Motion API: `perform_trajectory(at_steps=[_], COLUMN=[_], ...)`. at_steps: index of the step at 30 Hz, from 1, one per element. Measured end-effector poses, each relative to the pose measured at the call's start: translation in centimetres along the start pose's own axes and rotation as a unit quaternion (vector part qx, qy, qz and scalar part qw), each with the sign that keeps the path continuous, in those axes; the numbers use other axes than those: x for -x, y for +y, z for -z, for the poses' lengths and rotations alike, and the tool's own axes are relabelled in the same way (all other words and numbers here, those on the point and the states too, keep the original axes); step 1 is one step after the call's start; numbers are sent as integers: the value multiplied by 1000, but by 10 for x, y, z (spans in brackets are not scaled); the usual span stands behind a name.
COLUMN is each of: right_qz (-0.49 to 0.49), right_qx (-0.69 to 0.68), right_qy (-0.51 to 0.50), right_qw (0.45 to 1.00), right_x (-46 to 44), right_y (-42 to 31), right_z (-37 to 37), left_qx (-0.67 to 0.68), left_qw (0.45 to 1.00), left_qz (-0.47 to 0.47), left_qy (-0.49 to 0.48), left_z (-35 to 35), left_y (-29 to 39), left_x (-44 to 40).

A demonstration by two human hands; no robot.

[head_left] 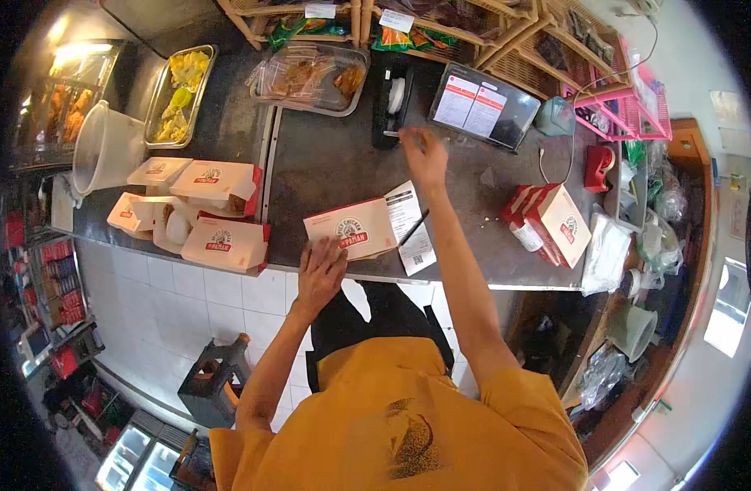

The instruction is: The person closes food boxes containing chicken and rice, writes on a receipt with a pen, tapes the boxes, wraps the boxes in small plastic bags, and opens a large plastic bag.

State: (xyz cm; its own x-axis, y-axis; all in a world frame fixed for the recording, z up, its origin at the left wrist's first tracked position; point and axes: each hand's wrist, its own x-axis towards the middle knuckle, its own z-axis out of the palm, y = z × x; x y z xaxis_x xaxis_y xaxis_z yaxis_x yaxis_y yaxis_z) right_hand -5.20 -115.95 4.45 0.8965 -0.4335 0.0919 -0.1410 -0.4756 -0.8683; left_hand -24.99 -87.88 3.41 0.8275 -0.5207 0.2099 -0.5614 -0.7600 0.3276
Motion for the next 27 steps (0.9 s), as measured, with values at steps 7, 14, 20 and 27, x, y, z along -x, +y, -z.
perform_trajectory(at_steps=[7,14,20,27], right_qz=[-229,-61,-52,-28], right_qx=[10,-206,-43,208], right_qy=[-15,132,134,44], right_qw=[973,968,989,977], right_x=[-46,38,40,24], right_y=[9,-45,34,44], right_z=[-64,-38,-70,-44], left_qx=[-23,42,38,10], left_qw=[997,998,998,998], left_qz=[-79,-46,-41,-50], left_qy=[1,-3,5,26], left_z=[-9,-4,-5,-8], left_y=[-9,-8,-6,-6], left_x=[-11,-16,-18,-17])
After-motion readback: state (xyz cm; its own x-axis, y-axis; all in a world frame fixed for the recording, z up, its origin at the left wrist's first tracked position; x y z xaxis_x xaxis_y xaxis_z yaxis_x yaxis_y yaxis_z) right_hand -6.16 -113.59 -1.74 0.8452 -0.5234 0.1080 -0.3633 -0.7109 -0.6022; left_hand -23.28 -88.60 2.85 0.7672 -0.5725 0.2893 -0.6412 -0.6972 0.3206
